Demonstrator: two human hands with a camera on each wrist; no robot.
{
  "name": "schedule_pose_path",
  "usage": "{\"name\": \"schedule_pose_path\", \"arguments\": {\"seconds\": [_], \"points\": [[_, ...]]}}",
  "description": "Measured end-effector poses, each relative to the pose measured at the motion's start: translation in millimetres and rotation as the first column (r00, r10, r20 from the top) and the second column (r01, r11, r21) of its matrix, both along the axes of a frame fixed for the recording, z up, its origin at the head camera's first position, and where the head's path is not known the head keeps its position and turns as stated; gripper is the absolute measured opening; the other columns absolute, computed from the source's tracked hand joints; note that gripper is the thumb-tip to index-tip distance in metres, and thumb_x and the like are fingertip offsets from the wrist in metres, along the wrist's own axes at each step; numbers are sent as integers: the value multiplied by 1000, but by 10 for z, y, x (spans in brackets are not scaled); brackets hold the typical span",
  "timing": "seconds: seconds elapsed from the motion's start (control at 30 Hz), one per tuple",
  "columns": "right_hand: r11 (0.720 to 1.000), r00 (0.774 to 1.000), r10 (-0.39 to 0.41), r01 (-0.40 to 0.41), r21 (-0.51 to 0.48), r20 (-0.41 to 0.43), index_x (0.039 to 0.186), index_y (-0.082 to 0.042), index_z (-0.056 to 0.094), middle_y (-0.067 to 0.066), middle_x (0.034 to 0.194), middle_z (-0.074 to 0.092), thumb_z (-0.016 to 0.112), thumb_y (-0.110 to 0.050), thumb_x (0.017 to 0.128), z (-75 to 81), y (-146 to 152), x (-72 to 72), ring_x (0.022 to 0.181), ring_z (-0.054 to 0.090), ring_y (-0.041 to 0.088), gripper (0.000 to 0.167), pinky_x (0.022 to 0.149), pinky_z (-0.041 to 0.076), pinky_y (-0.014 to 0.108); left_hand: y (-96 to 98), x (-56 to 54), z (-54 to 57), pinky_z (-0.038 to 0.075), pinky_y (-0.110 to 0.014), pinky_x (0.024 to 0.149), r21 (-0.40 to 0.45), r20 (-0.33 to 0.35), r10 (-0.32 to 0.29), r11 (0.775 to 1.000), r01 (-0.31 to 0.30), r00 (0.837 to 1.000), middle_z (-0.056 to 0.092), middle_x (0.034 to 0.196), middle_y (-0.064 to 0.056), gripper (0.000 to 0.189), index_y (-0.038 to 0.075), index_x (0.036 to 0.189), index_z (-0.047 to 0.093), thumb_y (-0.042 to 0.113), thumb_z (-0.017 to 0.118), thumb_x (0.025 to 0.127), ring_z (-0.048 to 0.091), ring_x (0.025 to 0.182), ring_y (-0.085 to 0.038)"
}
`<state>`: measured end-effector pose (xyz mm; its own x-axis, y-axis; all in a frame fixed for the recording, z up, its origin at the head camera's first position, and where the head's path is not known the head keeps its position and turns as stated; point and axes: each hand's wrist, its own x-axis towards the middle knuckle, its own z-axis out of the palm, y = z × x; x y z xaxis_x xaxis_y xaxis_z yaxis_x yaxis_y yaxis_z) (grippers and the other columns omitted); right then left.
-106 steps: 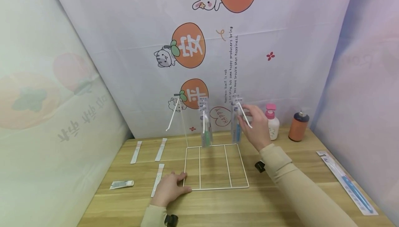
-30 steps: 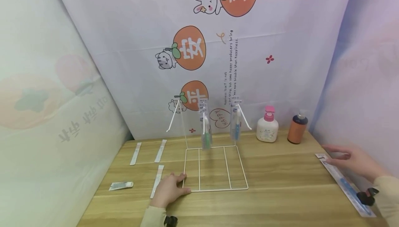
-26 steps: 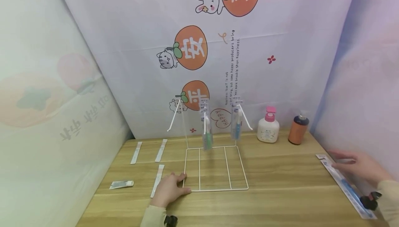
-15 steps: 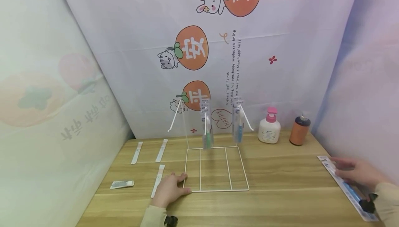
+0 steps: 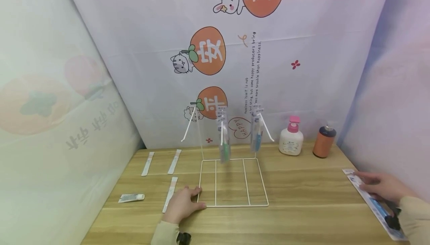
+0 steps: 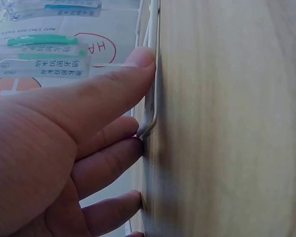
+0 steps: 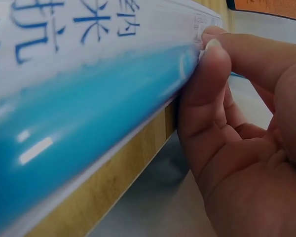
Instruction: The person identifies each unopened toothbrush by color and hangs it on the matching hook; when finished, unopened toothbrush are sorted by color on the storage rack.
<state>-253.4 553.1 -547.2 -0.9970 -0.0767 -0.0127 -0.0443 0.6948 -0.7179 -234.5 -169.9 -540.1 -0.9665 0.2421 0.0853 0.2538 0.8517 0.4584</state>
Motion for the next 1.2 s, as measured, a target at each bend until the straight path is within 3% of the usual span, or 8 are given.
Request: {"name": "schedule_pose_path", "arguments": {"seconds": [0.1, 0.2, 0.37, 0.7, 0.9, 1.07, 1.2], "points": [[998, 1000, 13, -12, 56, -16, 132, -26, 79, 19, 104, 69, 82, -17, 96, -18, 2, -30, 60, 61, 10, 37, 55, 55, 29, -11, 2, 14, 52, -70, 101, -4, -1, -3, 1000, 3, 1000, 72, 136, -18, 68, 11, 135, 77, 49, 93, 81, 61, 130, -57], [995, 999, 19, -17, 96, -25, 136, -7, 73, 16, 101, 69, 82, -19, 96, -37, 7, -61, 57, 61, 12, 42, 52, 53, 29, -18, 5, 22, 52, -70, 101, -3, -1, -6, 1000, 6, 1000, 73, 135, -15, 68, 11, 135, 77, 50, 93, 81, 61, 130, -56], [992, 1000, -12, 12, 126, -3, 142, 8, 62, 24, 105, 71, 78, -23, 99, -37, -19, -75, 57, 62, 15, 55, 52, 53, 31, -16, 6, 21, 51, -70, 102, 3, -3, -6, 1000, 6, 1000, 74, 135, -14, 68, 11, 134, 77, 50, 93, 81, 61, 131, -56], [984, 994, -5, 25, 177, -111, 139, 0, 70, 23, 108, 75, 79, -27, 99, 38, -162, 7, 50, 58, 15, 48, 49, 49, 31, -6, 10, 23, 52, -70, 101, 3, -13, -12, 1000, 12, 1000, 73, 135, -15, 67, 10, 133, 78, 48, 93, 80, 61, 129, -57], [987, 999, -38, 43, 157, -34, 143, 7, 63, 29, 117, 76, 80, -33, 99, 94, -270, -26, 68, 65, 13, 62, 59, 55, 29, -2, 8, 10, 52, -71, 101, 0, -10, -11, 1000, 11, 1000, 73, 134, -17, 67, 10, 133, 78, 48, 94, 80, 61, 130, -58], [995, 999, -33, 33, 99, -3, 147, 5, 60, 30, 124, 73, 78, -37, 101, 159, -445, -9, 84, 69, 13, 66, 65, 59, 30, 0, 9, 2, 51, -70, 102, 3, -9, -4, 1000, 4, 1000, 73, 135, -19, 68, 10, 133, 78, 49, 94, 80, 61, 130, -58], [991, 998, -12, 20, 130, -58, 147, 2, 63, 28, 125, 73, 78, -39, 101, 247, -657, 1, 96, 72, 23, 63, 69, 57, 30, 0, 12, 5, 51, -71, 101, 4, -10, -5, 1000, 5, 1000, 72, 135, -21, 68, 10, 134, 78, 49, 93, 80, 61, 129, -58]]}}
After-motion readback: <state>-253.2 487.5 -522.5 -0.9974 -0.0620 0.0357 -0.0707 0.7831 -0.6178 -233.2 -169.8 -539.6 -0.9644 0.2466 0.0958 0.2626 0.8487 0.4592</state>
